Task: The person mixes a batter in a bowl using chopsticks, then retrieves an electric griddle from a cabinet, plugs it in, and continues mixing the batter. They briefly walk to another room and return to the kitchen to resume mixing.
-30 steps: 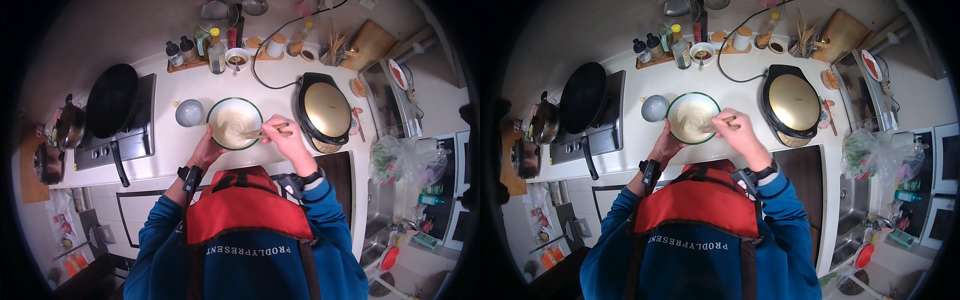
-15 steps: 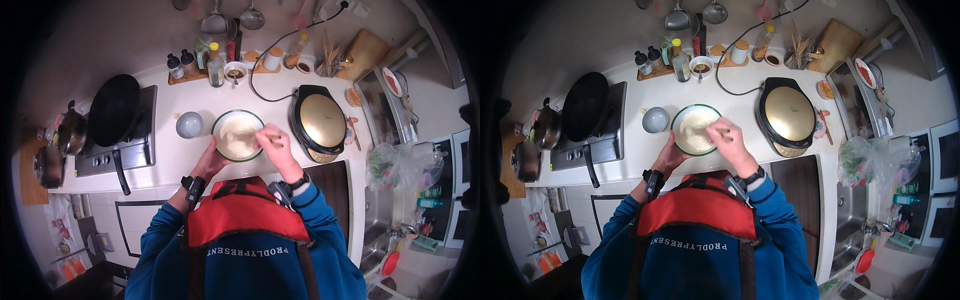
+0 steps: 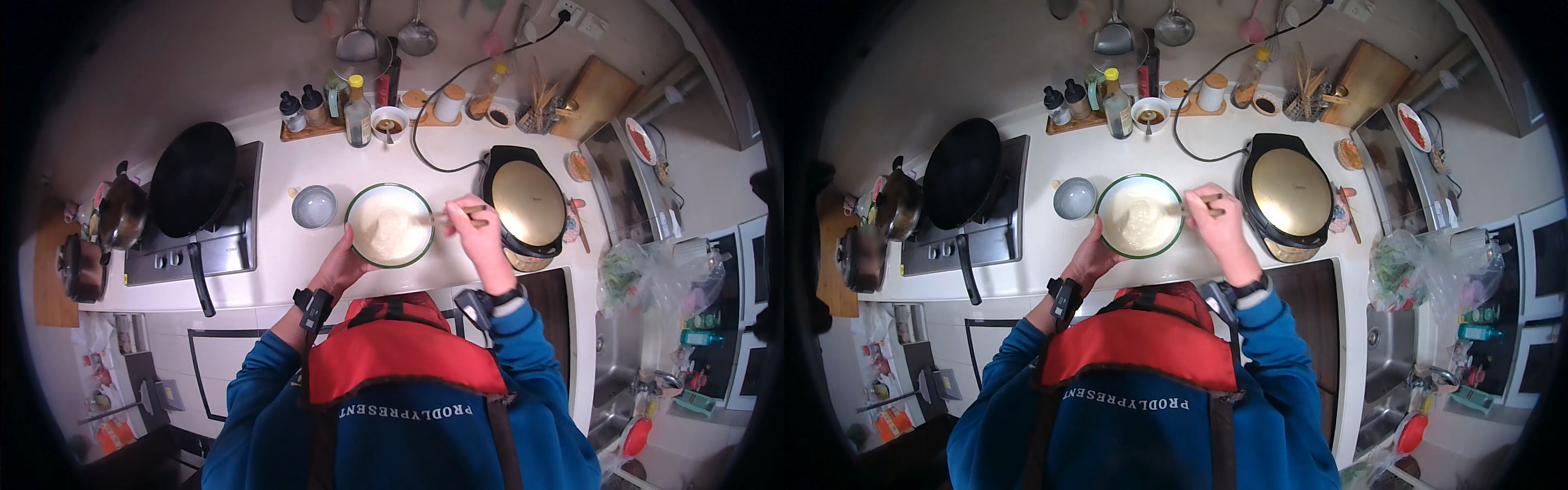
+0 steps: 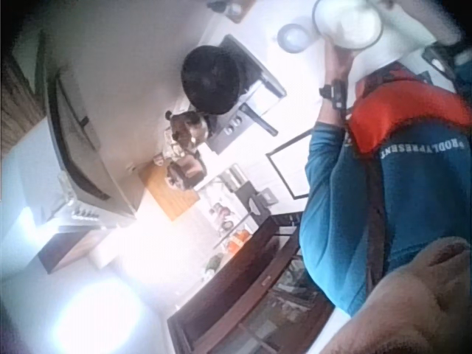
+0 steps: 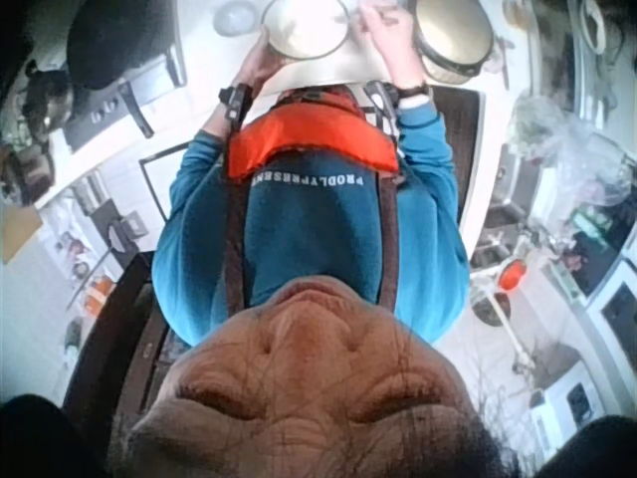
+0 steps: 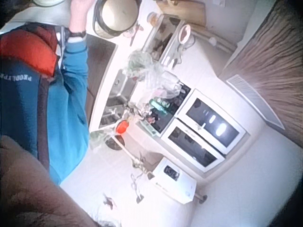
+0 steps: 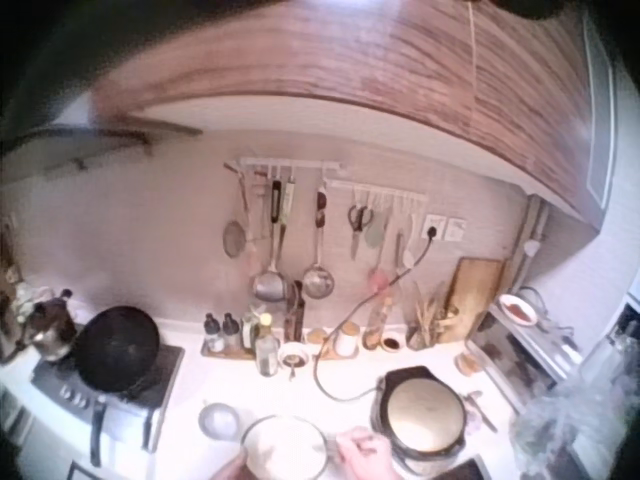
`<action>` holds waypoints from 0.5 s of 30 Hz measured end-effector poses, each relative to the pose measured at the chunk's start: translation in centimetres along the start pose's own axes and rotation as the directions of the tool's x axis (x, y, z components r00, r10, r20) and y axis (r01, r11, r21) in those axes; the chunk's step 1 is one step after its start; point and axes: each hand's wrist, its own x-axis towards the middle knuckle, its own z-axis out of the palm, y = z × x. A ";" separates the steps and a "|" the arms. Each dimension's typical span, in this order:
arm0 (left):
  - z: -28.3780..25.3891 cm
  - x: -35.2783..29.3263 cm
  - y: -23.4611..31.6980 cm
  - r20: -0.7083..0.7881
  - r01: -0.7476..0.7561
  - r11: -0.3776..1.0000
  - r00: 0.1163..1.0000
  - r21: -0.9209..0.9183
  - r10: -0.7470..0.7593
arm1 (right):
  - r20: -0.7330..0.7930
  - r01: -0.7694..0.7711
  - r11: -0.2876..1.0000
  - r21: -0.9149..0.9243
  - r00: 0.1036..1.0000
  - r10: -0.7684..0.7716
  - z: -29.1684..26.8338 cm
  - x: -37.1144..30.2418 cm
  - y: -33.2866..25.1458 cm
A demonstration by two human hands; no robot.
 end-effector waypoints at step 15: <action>0.7 -0.6 0.7 -0.031 -0.029 1.000 0.999 0.005 0.029 | 0.209 0.005 0.998 0.056 0.978 -0.017 0.8 0.7 -0.8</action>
